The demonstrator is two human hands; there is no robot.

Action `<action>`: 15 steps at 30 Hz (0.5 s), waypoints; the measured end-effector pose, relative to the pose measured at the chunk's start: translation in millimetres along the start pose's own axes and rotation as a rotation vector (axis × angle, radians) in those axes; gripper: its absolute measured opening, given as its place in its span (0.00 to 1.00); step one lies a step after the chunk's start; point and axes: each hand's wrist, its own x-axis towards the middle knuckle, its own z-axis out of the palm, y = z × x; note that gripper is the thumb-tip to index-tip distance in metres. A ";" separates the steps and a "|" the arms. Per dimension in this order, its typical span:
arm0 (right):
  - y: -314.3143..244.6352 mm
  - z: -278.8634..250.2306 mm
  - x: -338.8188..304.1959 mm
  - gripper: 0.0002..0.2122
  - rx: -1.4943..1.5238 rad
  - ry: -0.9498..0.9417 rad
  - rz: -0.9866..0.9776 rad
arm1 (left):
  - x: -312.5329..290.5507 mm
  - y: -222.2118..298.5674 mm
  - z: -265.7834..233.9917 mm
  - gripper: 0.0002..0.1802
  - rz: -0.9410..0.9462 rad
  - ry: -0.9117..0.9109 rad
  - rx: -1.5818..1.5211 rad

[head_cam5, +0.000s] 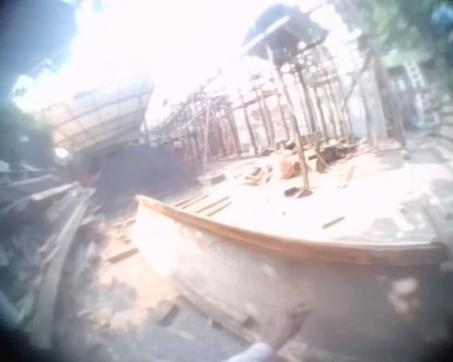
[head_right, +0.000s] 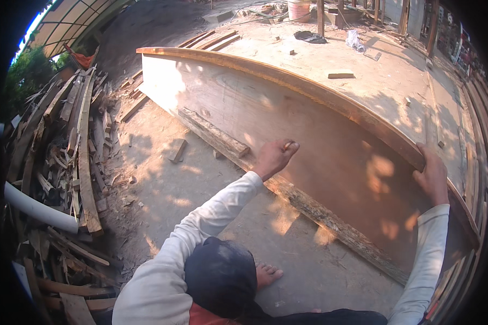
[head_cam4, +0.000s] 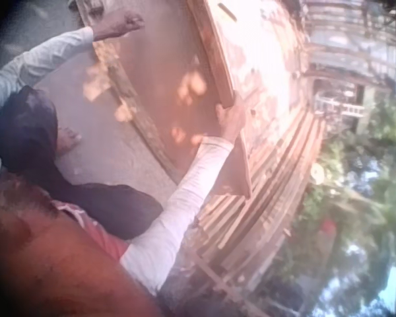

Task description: The person measures, saws, and hammers wooden planks to construct a frame on the ground at a construction site.

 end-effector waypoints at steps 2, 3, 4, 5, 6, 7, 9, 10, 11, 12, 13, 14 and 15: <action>13.2 16.4 16.4 0.32 0.028 -0.026 0.085 | -43.7 -16.9 54.5 0.21 0.160 -0.243 0.172; 15.8 32.1 25.3 0.29 0.013 -0.030 0.131 | -64.1 -33.3 72.7 0.20 0.195 -0.346 0.256; 20.3 42.9 33.9 0.27 -0.019 -0.037 0.177 | -80.8 -43.2 88.1 0.19 0.232 -0.449 0.322; 28.6 49.8 42.0 0.27 -0.030 -0.041 0.170 | -90.7 -45.7 96.2 0.19 0.230 -0.445 0.310; 37.3 59.4 50.1 0.26 -0.042 -0.075 0.204 | -99.7 -48.5 99.6 0.18 0.325 -0.302 0.305; 47.8 65.7 59.5 0.24 -0.055 -0.097 0.240 | -99.0 -47.2 99.5 0.17 0.429 -0.151 0.303; 81.9 92.3 67.9 0.25 -0.005 -0.055 0.208 | -91.9 -40.2 98.9 0.16 0.432 -0.182 0.297; 93.1 106.1 69.4 0.25 0.045 -0.023 0.161 | -90.4 -35.6 101.7 0.16 0.418 -0.209 0.288; 90.0 125.1 64.4 0.27 0.001 -0.063 0.151 | -90.9 -34.7 100.7 0.16 0.428 -0.215 0.293; 78.6 144.1 52.8 0.28 -0.029 -0.110 0.142 | -100.9 -39.4 97.6 0.16 0.373 -0.258 0.312; 61.2 151.9 41.6 0.28 0.157 -0.258 0.172 | -110.8 -46.0 90.8 0.15 0.314 -0.294 0.340; 44.5 155.3 30.0 0.29 0.341 -0.402 0.199 | -119.0 -53.7 83.9 0.15 0.295 -0.349 0.382; 48.7 142.2 15.2 0.29 0.326 -0.384 0.224 | -118.4 -49.2 88.4 0.15 0.315 -0.306 0.376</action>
